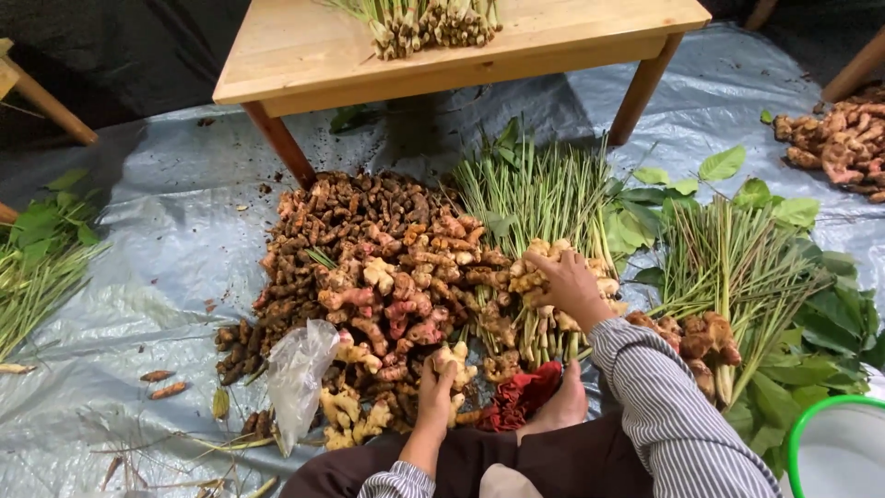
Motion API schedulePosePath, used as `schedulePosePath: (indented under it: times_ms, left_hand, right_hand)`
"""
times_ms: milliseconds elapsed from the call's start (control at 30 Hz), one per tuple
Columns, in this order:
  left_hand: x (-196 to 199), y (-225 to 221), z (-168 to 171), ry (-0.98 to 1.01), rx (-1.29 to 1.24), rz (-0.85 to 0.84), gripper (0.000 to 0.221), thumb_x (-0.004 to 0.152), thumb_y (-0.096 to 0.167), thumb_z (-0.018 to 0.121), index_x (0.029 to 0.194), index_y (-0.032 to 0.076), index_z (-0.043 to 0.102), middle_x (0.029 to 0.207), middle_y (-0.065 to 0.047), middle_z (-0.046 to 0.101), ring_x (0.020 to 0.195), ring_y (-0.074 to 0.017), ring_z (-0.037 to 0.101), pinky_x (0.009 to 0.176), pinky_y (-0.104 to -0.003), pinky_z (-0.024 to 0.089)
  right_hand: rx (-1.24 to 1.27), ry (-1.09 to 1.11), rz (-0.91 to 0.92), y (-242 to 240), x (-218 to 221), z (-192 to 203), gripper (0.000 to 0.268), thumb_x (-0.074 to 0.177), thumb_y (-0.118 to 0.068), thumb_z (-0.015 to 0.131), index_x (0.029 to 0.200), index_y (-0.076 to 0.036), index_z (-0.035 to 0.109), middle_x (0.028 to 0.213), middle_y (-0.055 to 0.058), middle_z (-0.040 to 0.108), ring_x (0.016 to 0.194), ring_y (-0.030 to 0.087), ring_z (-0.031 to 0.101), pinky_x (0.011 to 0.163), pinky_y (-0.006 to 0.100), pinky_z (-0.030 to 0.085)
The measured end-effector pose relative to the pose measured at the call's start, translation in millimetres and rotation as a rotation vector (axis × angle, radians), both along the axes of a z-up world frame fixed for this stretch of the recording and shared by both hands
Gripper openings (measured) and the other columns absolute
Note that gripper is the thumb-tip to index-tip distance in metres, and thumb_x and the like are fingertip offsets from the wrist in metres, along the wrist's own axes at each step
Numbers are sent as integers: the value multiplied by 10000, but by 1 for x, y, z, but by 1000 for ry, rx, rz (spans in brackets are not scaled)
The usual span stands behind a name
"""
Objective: A person sits on the floor trimming and sorting lemongrass stalks and ginger roots on a tarp.
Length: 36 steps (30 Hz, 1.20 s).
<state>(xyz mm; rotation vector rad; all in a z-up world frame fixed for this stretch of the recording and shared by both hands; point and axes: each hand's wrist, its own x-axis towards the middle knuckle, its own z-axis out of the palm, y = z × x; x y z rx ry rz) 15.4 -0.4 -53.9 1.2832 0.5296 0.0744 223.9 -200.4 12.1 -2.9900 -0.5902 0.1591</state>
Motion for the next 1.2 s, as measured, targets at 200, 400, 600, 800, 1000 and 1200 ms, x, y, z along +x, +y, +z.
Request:
schedulePosePath:
  times_ms: [200, 400, 600, 800, 1000, 1200]
  left_hand:
    - [6, -1, -1, 53, 29, -1, 372, 815, 289, 516, 1114, 71, 489, 991, -65, 526, 939, -193, 501, 868, -294, 351]
    - [9, -2, 16, 154, 11, -33, 481, 812, 327, 497, 1219, 78, 443, 1160, -123, 556, 1076, -237, 538, 886, -340, 398]
    - [10, -6, 15, 102, -71, -50, 383, 855, 270, 481, 1180, 67, 458, 1075, -100, 545, 977, -201, 541, 815, -295, 425]
    - [14, -8, 43, 91, -216, -82, 361, 900, 190, 434, 1255, 193, 370, 1035, -115, 573, 724, -177, 608, 509, -226, 431]
    - [34, -16, 33, 150, -246, -47, 382, 948, 233, 405, 1285, 118, 264, 1062, -193, 529, 863, -248, 624, 676, -285, 514]
    - [71, -37, 2, 145, -354, 20, 628, 941, 187, 431, 1403, 155, 7, 1288, -205, 319, 927, -264, 573, 740, -312, 514]
  right_hand:
    - [233, -345, 148, -18, 5, -42, 603, 698, -532, 573, 1269, -372, 464, 927, 124, 502, 735, 191, 487, 670, 306, 504]
    - [267, 49, 1, -23, 6, -26, 659, 774, -282, 649, 1357, -357, 350, 1073, 161, 456, 858, 242, 515, 824, 401, 493]
    - [233, 199, 132, -21, 7, -13, 741, 710, -194, 698, 1340, -395, 364, 1332, 112, 338, 1079, 267, 424, 976, 404, 382]
    - [317, 352, -107, -16, 0, 9, 707, 724, -95, 695, 1304, -413, 446, 1040, 83, 382, 770, 168, 451, 718, 239, 491]
    - [748, 357, -198, -20, 0, -15, 653, 649, -73, 688, 1227, -343, 548, 1201, 210, 327, 904, 281, 576, 866, 368, 492]
    - [875, 526, -335, -21, -5, -10, 657, 674, -44, 703, 1227, -362, 550, 1209, 180, 320, 872, 177, 563, 846, 346, 500]
